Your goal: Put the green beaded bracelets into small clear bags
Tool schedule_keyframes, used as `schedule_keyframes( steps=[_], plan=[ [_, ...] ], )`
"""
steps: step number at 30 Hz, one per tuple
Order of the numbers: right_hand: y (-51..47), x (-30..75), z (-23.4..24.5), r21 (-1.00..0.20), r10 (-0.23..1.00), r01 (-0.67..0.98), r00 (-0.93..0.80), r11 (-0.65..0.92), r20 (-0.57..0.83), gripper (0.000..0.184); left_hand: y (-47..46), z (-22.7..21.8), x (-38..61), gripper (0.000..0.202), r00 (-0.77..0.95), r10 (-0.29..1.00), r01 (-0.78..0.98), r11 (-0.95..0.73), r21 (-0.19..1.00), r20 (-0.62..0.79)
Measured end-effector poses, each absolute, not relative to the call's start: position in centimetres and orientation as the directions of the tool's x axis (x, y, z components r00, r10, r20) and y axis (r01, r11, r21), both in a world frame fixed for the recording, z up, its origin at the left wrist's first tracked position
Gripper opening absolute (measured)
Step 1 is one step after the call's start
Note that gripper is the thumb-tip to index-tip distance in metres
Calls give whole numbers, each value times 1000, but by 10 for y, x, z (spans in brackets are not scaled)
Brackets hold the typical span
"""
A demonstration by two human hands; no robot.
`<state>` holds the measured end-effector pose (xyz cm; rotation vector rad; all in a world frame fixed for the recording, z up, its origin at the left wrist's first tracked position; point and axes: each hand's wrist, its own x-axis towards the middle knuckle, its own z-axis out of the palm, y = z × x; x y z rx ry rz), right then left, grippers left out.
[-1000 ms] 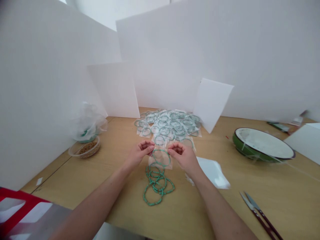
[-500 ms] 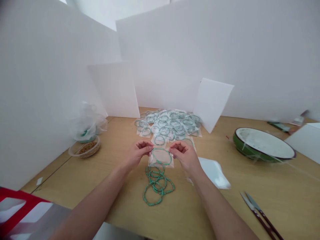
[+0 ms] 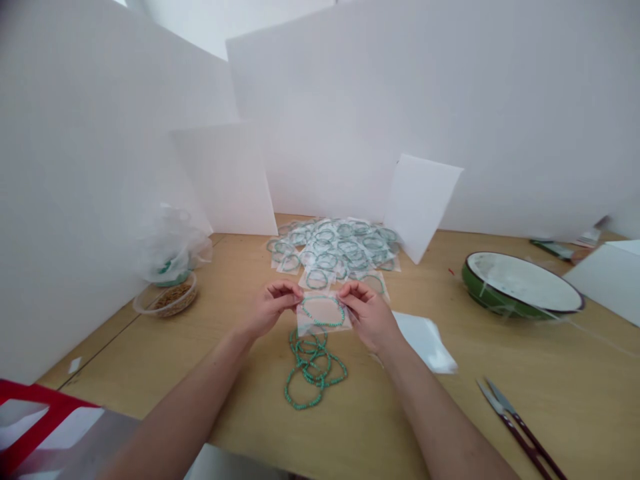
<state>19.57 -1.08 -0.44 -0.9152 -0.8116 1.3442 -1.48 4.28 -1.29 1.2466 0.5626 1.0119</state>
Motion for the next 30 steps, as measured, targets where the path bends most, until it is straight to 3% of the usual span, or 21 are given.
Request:
schedule_keyframes(
  steps=[8, 24, 30],
  plan=[
    [-12, 198, -5, -905, 998, -425, 52, 2, -22, 25, 37, -4, -17, 7, 501, 832, -231, -138, 963, 239],
    [-13, 200, -5, -909, 1000, -417, 10, 24, 22, 16, 42, -14, -19, 6, 481, 841, -276, -125, 953, 250],
    [-16, 202, 4, -942, 998, -332, 44, 51, 38, 3, 40, -10, -21, 4, 473, 841, -271, -145, 952, 263]
  ],
)
